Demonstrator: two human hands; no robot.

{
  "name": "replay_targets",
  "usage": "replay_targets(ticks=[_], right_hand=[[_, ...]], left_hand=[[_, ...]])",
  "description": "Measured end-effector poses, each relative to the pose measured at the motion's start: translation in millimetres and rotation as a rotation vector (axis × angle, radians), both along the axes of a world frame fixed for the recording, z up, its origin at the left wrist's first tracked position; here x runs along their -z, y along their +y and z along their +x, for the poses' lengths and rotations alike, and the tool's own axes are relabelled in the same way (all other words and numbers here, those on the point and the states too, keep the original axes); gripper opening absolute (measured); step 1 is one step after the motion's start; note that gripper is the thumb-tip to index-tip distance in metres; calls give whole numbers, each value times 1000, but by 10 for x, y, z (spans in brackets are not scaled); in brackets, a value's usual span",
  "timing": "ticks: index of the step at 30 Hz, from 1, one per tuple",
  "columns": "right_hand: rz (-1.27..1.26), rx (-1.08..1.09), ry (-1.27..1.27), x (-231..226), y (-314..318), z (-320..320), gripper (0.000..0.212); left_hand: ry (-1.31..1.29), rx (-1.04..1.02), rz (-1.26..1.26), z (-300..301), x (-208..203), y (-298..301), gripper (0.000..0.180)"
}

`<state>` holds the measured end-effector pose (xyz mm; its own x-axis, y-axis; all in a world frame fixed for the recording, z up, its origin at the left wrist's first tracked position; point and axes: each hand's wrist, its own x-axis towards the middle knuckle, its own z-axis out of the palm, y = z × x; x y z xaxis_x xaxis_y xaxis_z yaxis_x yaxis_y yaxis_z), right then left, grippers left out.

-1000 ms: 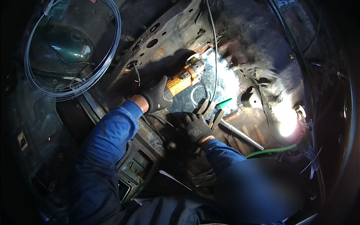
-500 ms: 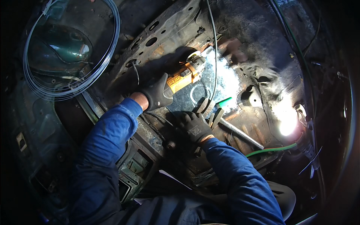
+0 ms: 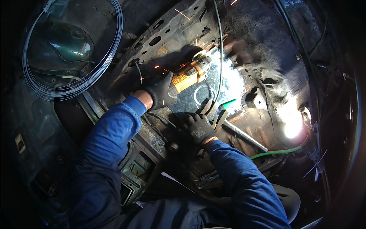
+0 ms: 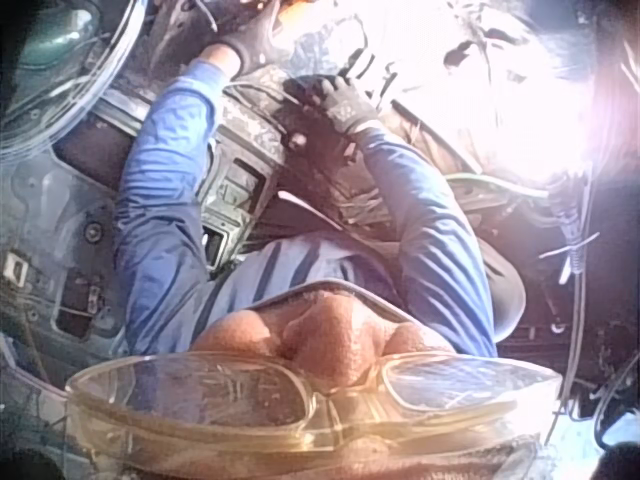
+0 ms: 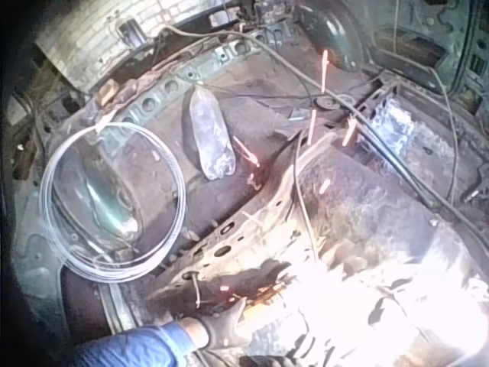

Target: The person welds a metal patch onto the car floor using a torch, then grinds the weld with an angle grinder. The person also uses a hammer and chisel to shape the metal and a file to smooth edges.

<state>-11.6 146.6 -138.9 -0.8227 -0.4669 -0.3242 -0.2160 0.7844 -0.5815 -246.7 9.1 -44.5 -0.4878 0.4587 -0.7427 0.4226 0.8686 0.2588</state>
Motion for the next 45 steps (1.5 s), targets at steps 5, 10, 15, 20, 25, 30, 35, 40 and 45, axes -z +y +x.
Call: replay_targets(ticks=[5, 10, 15, 20, 25, 30, 35, 40, 45], right_hand=[[-11, -2, -14, -12, 2, -15, 41], [13, -32, 12, -2, -12, -15, 40], [-24, 6, -1, 31, -19, -6, 39], [-15, 11, 8, 61, -27, 16, 39], [-9, -13, -32, -34, -7, -38, 39], [0, 2, 2, 38, -16, 13, 39], [15, -26, -16, 3, -13, -17, 39], [-13, -6, 10, 77, -43, 26, 38], [-8, -20, -44, -36, 0, -45, 39]], left_hand=[[-21, -20, -35, -9, -22, 23, 107], [62, 11, 96, 0, 140, -91, 105], [109, 80, 3, -57, -67, 143, 103], [-1, 23, 6, -48, -12, 49, 109], [0, -64, 93, 39, 196, -104, 110], [-28, -47, 6, -34, 8, 118, 109], [23, -5, 62, -45, 108, 34, 110], [-15, -18, 17, -13, 113, 1, 109], [28, 0, 29, -22, 129, 13, 108]])
